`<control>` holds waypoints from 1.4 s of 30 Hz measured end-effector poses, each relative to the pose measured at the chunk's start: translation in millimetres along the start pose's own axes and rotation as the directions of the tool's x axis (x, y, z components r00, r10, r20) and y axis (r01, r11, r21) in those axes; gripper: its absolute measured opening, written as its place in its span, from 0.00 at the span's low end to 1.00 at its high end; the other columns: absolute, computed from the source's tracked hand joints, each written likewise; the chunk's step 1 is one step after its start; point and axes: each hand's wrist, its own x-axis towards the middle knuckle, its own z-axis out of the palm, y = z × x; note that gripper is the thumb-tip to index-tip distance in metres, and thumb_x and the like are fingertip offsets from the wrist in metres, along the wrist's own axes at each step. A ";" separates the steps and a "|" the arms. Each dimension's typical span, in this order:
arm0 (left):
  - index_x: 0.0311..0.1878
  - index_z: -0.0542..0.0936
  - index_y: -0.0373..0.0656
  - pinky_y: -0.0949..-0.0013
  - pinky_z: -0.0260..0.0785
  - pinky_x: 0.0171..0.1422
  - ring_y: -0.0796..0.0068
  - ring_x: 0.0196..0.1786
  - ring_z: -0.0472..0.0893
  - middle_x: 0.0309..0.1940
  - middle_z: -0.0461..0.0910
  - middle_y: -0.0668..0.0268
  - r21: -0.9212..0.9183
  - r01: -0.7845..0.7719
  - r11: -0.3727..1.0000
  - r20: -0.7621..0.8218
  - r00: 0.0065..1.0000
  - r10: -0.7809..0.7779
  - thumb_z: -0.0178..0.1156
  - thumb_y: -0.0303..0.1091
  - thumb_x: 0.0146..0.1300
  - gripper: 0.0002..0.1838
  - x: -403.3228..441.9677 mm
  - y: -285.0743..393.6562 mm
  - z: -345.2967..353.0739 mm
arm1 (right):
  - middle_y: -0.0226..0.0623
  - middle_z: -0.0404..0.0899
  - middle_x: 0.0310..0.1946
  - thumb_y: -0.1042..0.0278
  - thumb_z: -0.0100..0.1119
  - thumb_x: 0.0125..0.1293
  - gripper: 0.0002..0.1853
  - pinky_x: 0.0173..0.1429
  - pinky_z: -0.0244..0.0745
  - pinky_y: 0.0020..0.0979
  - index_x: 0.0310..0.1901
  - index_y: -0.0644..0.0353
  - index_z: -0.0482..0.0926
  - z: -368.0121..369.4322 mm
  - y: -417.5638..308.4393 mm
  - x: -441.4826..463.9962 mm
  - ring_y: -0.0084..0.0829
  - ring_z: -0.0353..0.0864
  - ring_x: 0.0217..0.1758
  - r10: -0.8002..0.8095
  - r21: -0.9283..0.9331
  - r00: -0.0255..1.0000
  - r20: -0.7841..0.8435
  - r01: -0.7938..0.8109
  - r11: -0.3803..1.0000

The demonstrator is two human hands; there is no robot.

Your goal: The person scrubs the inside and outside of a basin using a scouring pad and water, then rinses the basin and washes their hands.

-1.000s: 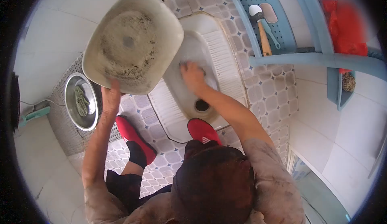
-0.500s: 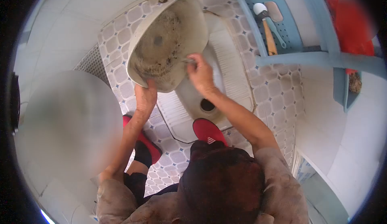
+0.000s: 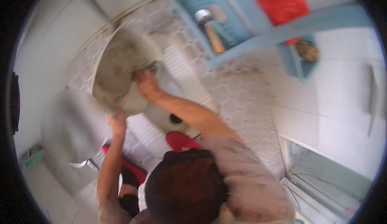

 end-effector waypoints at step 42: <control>0.74 0.36 0.41 0.46 0.70 0.53 0.32 0.49 0.77 0.55 0.72 0.34 0.302 0.013 0.953 0.155 0.986 -0.063 0.49 0.22 0.59 0.44 25.6 94.5 -36.6 | 0.51 0.75 0.55 0.78 0.52 0.60 0.22 0.60 0.70 0.44 0.59 0.61 0.71 -64.9 -110.3 3.8 0.52 0.74 0.56 0.132 0.832 0.968 0.213 -0.251 0.495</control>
